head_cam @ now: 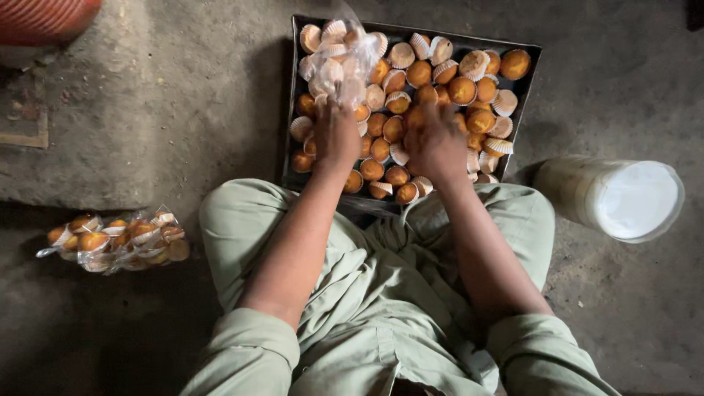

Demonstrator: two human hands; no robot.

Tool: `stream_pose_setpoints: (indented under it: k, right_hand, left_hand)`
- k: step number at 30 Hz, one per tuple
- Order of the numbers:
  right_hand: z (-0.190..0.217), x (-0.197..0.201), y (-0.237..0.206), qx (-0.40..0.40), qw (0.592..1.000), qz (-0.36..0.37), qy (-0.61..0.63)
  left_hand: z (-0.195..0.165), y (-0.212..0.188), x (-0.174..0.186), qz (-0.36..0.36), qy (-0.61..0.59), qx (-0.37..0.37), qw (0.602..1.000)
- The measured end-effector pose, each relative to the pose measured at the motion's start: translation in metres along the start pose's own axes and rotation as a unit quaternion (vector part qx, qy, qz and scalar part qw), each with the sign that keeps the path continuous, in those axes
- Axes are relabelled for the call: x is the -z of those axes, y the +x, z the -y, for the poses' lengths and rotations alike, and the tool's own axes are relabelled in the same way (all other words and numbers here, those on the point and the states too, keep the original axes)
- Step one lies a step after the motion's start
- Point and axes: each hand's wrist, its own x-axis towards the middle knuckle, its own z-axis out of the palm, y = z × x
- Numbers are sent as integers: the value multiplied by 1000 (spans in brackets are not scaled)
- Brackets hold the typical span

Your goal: The person sits on the floor in front of a tray of small baked cakes in paper cups. They open clear plastic bags, place several cakes into each bag by hand, tie the bags closed, and set the filled bags on the floor beside them.

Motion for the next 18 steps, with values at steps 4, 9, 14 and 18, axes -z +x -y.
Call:
stream_pose_setpoints:
  k: [4,9,14,18]
  right_hand:
    - [8,-13,-11,9,1000,16,19]
    - [9,-14,-17,31,999,-27,-13]
    - [16,9,-31,-105,968,-54,221]
    - [35,17,-67,-88,861,-138,482]
  left_hand:
    - [5,-1,-2,-1,-50,27,998]
    - [16,0,3,-41,-299,48,952]
    - [15,-19,8,94,-621,212,749]
    - [-6,-52,5,168,-737,194,625]
